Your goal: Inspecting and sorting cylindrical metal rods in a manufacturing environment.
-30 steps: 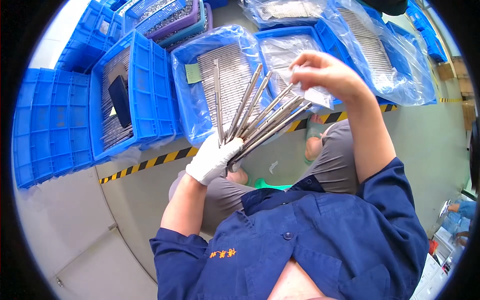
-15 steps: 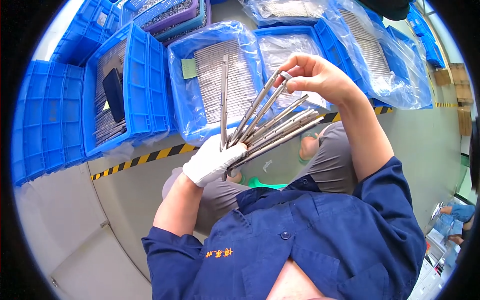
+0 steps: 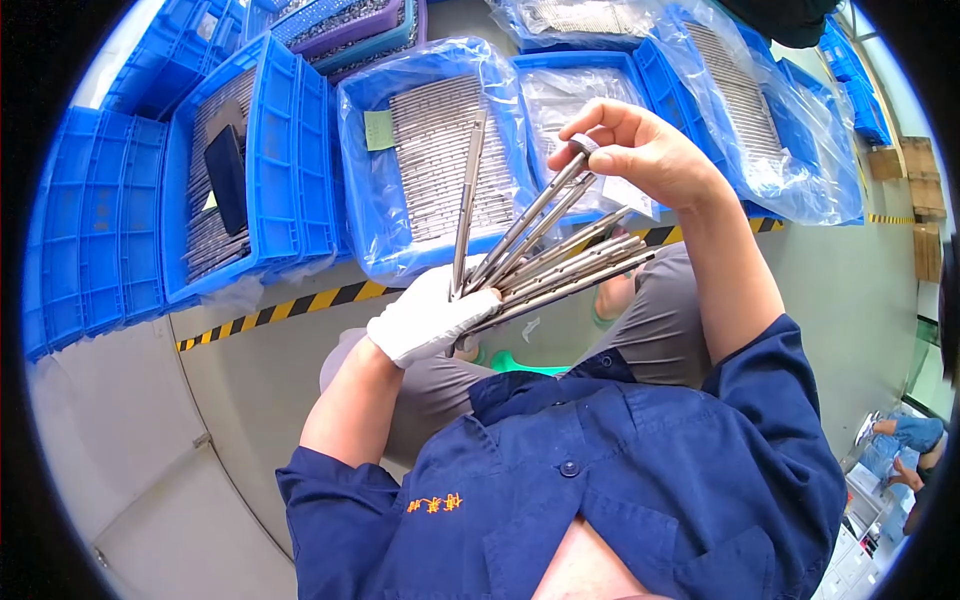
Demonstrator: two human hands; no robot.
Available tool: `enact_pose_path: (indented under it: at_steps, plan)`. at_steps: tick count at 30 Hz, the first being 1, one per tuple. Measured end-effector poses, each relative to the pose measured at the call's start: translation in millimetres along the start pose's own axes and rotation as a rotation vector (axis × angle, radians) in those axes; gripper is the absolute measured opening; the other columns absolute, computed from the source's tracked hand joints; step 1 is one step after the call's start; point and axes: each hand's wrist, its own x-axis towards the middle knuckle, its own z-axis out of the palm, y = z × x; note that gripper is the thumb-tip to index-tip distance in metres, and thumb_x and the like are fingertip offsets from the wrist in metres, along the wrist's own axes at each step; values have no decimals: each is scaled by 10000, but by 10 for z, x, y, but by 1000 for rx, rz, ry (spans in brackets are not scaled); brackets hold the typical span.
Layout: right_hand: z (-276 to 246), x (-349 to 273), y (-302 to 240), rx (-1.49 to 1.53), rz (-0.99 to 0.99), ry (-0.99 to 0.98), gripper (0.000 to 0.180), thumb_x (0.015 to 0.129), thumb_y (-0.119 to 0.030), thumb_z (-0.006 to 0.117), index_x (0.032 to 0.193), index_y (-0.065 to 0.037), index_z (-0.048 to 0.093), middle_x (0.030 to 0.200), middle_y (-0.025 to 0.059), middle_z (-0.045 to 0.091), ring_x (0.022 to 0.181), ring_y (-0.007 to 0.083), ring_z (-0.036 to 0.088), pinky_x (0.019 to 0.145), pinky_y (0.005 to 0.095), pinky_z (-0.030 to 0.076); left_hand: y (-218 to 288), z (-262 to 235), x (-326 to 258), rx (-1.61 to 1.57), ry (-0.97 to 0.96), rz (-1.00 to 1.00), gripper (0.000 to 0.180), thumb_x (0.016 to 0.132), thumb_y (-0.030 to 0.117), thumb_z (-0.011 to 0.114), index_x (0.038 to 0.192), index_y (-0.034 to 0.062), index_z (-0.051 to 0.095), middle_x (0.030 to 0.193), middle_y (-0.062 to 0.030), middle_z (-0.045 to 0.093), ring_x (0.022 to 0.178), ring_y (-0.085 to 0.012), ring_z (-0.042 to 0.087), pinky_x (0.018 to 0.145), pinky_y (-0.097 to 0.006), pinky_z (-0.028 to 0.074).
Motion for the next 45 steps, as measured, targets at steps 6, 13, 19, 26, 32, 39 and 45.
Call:
enact_pose_path:
  at_steps: [6, 13, 19, 26, 32, 39, 45]
  plan:
    - [32, -12, -5, -120, 94, 50, 393, 730, -163, 750, 1070, -60, 581, 993, 126, 652, 930, 191, 614, 878, 319, 456, -61, 48, 40, 25, -1, 20, 472, 836, 329, 611, 1168, -2, 553, 915, -33, 603, 814, -97, 519, 696, -254, 453]
    - [39, 32, -129, -99, -14, 204, 266, 845, -148, 607, 1073, -19, 568, 955, 117, 636, 939, 205, 604, 872, 332, 467, -56, 76, 20, -12, -56, 55, 451, 838, 335, 612, 1147, 13, 550, 848, -9, 588, 720, -71, 508, 610, -230, 438]
    - [36, 120, 118, 118, 50, -8, 343, 829, -213, 655, 1100, -28, 555, 1018, 156, 625, 964, 219, 603, 874, 332, 470, 10, 157, 38, 90, -193, -85, 478, 834, 348, 606, 1180, 29, 526, 790, -24, 577, 677, -75, 496, 587, -237, 428]
    - [1, 125, 41, 20, 75, -107, 335, 806, -196, 676, 1076, -33, 563, 1004, 133, 644, 954, 188, 603, 865, 306, 465, -22, 139, 53, 155, -235, -53, 530, 834, 332, 578, 1269, 48, 473, 850, -51, 609, 727, -110, 523, 662, -277, 455]
    - [47, 112, -76, -216, 113, -93, 310, 774, -170, 702, 1047, -75, 589, 1000, 104, 653, 924, 156, 612, 839, 279, 472, -106, 142, 110, 176, -272, -4, 495, 849, 325, 542, 1261, 59, 475, 841, -77, 614, 691, -137, 544, 655, -295, 462]
    - [54, 105, 18, -97, 75, -108, 406, 725, -211, 762, 1054, -59, 581, 985, 131, 651, 941, 196, 619, 809, 279, 475, -227, 149, 115, 254, -254, 202, 484, 845, 347, 505, 1236, 63, 483, 1030, -164, 610, 935, -263, 567, 854, -374, 427]
    - [81, 85, 15, -101, 92, -160, 293, 773, -41, 669, 1052, -33, 579, 960, 112, 648, 896, 165, 607, 814, 264, 478, -194, 126, 118, 278, -273, 118, 490, 849, 371, 497, 1233, 67, 478, 1013, -152, 613, 906, -240, 573, 820, -360, 438]
